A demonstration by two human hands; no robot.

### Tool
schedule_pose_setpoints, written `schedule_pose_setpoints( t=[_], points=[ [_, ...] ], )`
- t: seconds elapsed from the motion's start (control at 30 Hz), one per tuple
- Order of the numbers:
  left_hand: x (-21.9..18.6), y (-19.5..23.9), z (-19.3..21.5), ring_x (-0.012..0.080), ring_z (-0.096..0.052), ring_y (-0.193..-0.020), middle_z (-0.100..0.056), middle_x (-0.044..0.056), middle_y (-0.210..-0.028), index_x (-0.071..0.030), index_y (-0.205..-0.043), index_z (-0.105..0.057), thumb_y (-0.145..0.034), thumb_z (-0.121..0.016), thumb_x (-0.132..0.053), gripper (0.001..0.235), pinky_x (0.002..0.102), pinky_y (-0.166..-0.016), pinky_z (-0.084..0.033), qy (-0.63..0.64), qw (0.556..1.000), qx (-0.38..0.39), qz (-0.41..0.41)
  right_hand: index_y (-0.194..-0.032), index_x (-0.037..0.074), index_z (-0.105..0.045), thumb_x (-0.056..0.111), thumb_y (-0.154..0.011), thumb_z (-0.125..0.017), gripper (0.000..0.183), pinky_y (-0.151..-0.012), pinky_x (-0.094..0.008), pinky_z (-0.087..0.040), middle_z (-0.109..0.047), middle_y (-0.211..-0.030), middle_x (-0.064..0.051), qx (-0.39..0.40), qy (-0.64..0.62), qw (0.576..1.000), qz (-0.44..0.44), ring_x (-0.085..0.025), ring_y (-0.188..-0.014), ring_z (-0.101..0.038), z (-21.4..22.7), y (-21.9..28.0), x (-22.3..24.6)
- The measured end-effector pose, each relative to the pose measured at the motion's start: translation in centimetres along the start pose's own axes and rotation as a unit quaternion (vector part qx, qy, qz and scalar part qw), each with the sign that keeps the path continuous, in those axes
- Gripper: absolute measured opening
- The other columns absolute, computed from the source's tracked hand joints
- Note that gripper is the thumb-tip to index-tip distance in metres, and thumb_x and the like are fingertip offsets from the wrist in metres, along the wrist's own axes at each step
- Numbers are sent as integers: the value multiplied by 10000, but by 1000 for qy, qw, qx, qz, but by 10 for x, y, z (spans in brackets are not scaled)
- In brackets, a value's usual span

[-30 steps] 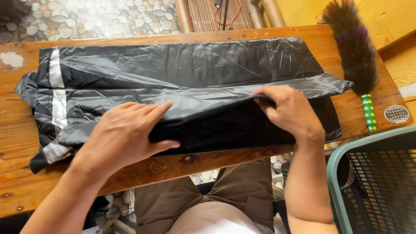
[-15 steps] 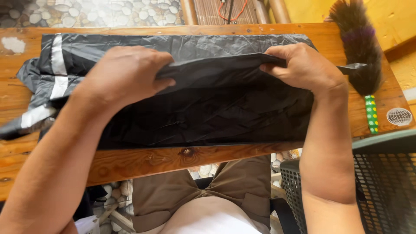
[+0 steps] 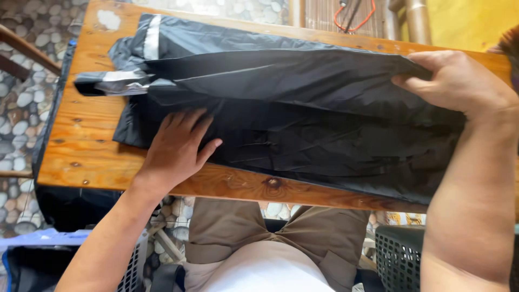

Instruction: The person folds a large black plastic sheet on a wooden table. They smooth and fold the sheet multiple times, progressively reducing its size, and finish by holding the compact folded bundle.

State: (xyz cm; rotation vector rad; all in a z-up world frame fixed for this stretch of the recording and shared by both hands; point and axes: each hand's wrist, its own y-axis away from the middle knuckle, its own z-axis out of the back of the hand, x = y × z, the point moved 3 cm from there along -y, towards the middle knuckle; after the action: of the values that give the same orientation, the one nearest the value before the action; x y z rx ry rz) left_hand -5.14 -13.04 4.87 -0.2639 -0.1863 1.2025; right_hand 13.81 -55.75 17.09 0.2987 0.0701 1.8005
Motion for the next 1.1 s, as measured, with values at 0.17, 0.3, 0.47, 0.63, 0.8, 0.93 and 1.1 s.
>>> schedule_pose_setpoints(
  t=[0.17,0.3,0.47,0.63,0.8,0.93,1.1],
  points=[
    [6,-9,7,338,-612,-1183,-644,128,-1363,-44,-1400,-598,-1054,-493,-481,566,480,-937,-473,54,998,0,37,-1295,118,-706,422,-909,-669,492,-980,-373,-417,-717,-1254,-81,30,29,999,-9,-251,-1191,-617,-6,-8,2],
    [22,-13,-23,217,-757,-851,-798,6,-934,-145,-1073,-802,-1025,-517,-662,593,335,-638,-570,-23,986,-117,115,-1241,291,-712,455,-865,-724,410,-912,-400,-513,-774,-1205,-87,91,112,987,-65,-302,-1095,-707,-8,11,32],
    [16,-39,4,291,-637,-1013,-704,56,-1002,-111,-993,-732,-1051,-562,-588,509,422,-910,-467,20,983,-170,74,-1359,272,-630,430,-921,-672,467,-853,-435,-570,-728,-1269,53,-8,159,985,71,-233,-1057,-726,-23,53,125],
    [8,-61,30,297,-643,-1212,-761,65,-1195,-136,-1203,-777,-1094,-405,-579,589,416,-1041,-457,106,982,-130,84,-1292,226,-740,303,-979,-733,323,-617,-395,-571,-791,-1110,31,-279,147,892,323,-251,-794,-750,-65,44,168],
    [4,-57,13,343,-708,-1103,-720,161,-1222,-105,-1351,-662,-1042,-508,-545,559,475,-884,-563,88,991,87,57,-1039,272,-734,353,-894,-734,166,-641,-492,-581,-733,-797,-20,-233,159,917,282,-361,-753,-728,-41,11,155],
    [0,-65,-33,385,-585,-1260,-598,173,-1421,-64,-1254,-727,-1015,-641,-439,453,509,-1029,-463,76,993,-30,-85,-1051,100,-743,247,-1062,-665,166,-627,-507,-561,-752,-846,-136,-142,105,945,274,-364,-765,-720,0,10,162],
    [-11,-77,-57,399,-453,-1396,-492,222,-1516,-17,-1415,-582,-1019,-531,-576,687,519,-1131,-364,87,992,38,-80,-1078,286,-758,434,-1097,-659,179,-1123,-557,-236,-693,-822,-35,-158,128,946,251,-333,-942,-651,20,1,152]
  ],
)
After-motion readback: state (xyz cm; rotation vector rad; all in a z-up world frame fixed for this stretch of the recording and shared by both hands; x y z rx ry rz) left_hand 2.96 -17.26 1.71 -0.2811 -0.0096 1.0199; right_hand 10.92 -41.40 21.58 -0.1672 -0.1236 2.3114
